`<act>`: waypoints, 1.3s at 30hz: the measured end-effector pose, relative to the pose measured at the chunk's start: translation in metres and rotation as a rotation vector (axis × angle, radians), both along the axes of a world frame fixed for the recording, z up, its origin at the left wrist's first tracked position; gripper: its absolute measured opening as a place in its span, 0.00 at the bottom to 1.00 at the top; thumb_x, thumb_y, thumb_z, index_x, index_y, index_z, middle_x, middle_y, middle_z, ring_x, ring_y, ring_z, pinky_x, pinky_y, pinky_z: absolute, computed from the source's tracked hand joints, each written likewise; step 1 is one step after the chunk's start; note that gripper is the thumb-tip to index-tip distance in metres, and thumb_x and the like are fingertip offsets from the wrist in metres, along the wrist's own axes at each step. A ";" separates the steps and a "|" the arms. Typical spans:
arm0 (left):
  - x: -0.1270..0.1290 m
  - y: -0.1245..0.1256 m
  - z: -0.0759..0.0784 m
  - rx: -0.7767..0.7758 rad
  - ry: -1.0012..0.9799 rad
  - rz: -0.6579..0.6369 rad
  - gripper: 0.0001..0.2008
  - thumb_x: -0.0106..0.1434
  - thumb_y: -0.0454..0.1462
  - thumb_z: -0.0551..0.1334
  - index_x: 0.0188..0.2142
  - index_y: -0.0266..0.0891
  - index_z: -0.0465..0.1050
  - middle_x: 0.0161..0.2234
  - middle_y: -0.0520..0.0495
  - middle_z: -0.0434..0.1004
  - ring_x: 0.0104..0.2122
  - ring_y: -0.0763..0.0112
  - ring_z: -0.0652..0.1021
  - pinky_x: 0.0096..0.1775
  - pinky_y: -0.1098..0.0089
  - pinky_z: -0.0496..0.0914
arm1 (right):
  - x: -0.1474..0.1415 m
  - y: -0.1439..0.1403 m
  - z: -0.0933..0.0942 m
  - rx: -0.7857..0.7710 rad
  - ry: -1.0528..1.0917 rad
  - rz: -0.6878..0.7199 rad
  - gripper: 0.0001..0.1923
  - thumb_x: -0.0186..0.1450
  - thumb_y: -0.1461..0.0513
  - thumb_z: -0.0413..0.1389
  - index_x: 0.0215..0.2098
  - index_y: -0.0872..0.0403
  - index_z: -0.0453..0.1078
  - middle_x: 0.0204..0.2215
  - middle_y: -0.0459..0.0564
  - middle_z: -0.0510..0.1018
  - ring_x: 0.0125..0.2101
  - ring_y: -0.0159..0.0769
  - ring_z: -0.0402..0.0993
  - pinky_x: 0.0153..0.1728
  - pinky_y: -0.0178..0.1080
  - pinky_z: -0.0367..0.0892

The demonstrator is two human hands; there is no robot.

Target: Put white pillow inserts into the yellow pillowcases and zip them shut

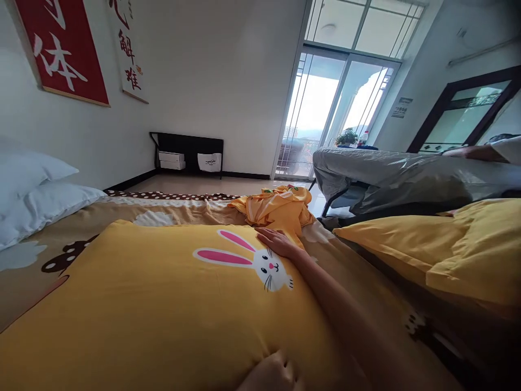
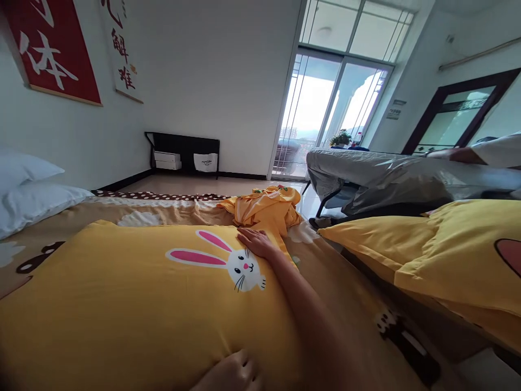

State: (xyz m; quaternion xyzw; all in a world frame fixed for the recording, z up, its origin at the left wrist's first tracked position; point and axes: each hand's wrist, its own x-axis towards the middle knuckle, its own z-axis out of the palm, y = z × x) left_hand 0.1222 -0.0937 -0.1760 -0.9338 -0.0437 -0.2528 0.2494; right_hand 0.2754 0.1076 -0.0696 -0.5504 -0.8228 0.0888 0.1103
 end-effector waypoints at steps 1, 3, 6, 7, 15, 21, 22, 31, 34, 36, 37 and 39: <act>0.001 0.000 -0.002 -0.028 0.045 0.011 0.18 0.57 0.41 0.64 0.17 0.39 0.62 0.14 0.51 0.61 0.16 0.72 0.63 0.20 0.68 0.48 | 0.000 0.000 -0.001 0.007 -0.001 -0.002 0.32 0.69 0.45 0.32 0.65 0.47 0.53 0.64 0.45 0.57 0.62 0.39 0.52 0.60 0.46 0.46; 0.004 0.000 0.005 -0.100 0.119 0.048 0.17 0.59 0.42 0.64 0.18 0.38 0.66 0.14 0.50 0.65 0.17 0.71 0.65 0.20 0.68 0.51 | -0.001 0.000 -0.002 0.020 -0.004 -0.012 0.31 0.70 0.46 0.32 0.65 0.47 0.53 0.63 0.45 0.58 0.62 0.38 0.53 0.60 0.46 0.47; 0.006 0.004 0.048 -0.283 0.214 0.025 0.14 0.60 0.43 0.62 0.22 0.39 0.70 0.20 0.50 0.72 0.20 0.71 0.70 0.21 0.70 0.55 | -0.003 0.000 -0.003 0.036 -0.016 -0.025 0.30 0.70 0.47 0.32 0.64 0.48 0.55 0.62 0.46 0.60 0.61 0.39 0.56 0.59 0.47 0.49; 0.007 0.008 0.069 -0.341 0.219 0.010 0.12 0.60 0.43 0.62 0.24 0.40 0.71 0.22 0.50 0.74 0.22 0.71 0.72 0.22 0.70 0.58 | -0.003 -0.001 -0.003 0.042 -0.020 -0.025 0.30 0.70 0.48 0.32 0.64 0.48 0.55 0.62 0.46 0.61 0.61 0.39 0.57 0.59 0.47 0.50; 0.003 0.083 0.132 -0.558 -0.144 0.673 0.24 0.65 0.41 0.50 0.56 0.27 0.63 0.56 0.33 0.66 0.55 0.55 0.67 0.55 0.57 0.61 | 0.004 0.000 -0.009 0.096 -0.054 0.014 0.27 0.71 0.52 0.35 0.64 0.49 0.56 0.62 0.46 0.60 0.61 0.37 0.57 0.60 0.42 0.50; -0.008 0.065 0.104 -0.684 0.050 0.505 0.32 0.68 0.49 0.43 0.64 0.31 0.52 0.65 0.36 0.48 0.65 0.53 0.49 0.62 0.44 0.40 | 0.009 0.006 -0.017 0.110 -0.042 -0.049 0.28 0.71 0.50 0.31 0.63 0.45 0.57 0.61 0.43 0.63 0.60 0.37 0.58 0.59 0.45 0.52; -0.009 0.059 0.105 -0.699 0.075 0.446 0.30 0.69 0.48 0.43 0.64 0.34 0.54 0.65 0.38 0.50 0.65 0.54 0.49 0.62 0.44 0.40 | 0.009 0.005 -0.017 0.113 -0.043 -0.060 0.28 0.71 0.50 0.31 0.63 0.46 0.57 0.61 0.43 0.63 0.60 0.36 0.58 0.59 0.44 0.52; -0.069 0.038 0.151 -1.148 0.321 0.036 0.22 0.67 0.48 0.52 0.58 0.48 0.64 0.58 0.53 0.66 0.61 0.64 0.63 0.63 0.54 0.48 | -0.002 -0.019 -0.004 0.105 -0.172 -0.169 0.27 0.71 0.52 0.30 0.63 0.46 0.56 0.61 0.45 0.62 0.60 0.35 0.57 0.59 0.47 0.51; -0.114 0.053 0.187 -1.298 0.141 0.155 0.23 0.67 0.51 0.50 0.58 0.50 0.64 0.58 0.55 0.67 0.57 0.66 0.69 0.59 0.63 0.60 | -0.009 -0.021 0.016 0.101 -0.220 -0.188 0.25 0.71 0.53 0.35 0.59 0.45 0.62 0.58 0.48 0.67 0.58 0.39 0.63 0.58 0.51 0.51; -0.139 0.070 0.199 -1.200 -0.062 0.373 0.24 0.68 0.49 0.46 0.60 0.48 0.63 0.60 0.52 0.64 0.58 0.66 0.67 0.58 0.64 0.60 | -0.020 -0.021 0.035 0.112 -0.241 -0.204 0.23 0.70 0.54 0.40 0.53 0.51 0.70 0.51 0.55 0.75 0.52 0.46 0.69 0.57 0.57 0.50; -0.148 0.078 0.198 -1.122 -0.118 0.506 0.24 0.69 0.47 0.44 0.60 0.46 0.63 0.60 0.50 0.63 0.60 0.65 0.65 0.59 0.62 0.58 | -0.030 -0.023 0.045 0.126 -0.242 -0.208 0.22 0.69 0.55 0.42 0.49 0.54 0.73 0.46 0.60 0.77 0.50 0.50 0.71 0.56 0.60 0.50; -0.161 0.094 0.183 -0.968 -0.116 0.739 0.24 0.69 0.42 0.43 0.61 0.43 0.61 0.62 0.47 0.59 0.62 0.63 0.60 0.61 0.56 0.54 | -0.058 -0.035 0.058 0.172 -0.213 -0.182 0.22 0.69 0.56 0.42 0.48 0.58 0.73 0.44 0.64 0.78 0.47 0.53 0.72 0.54 0.61 0.52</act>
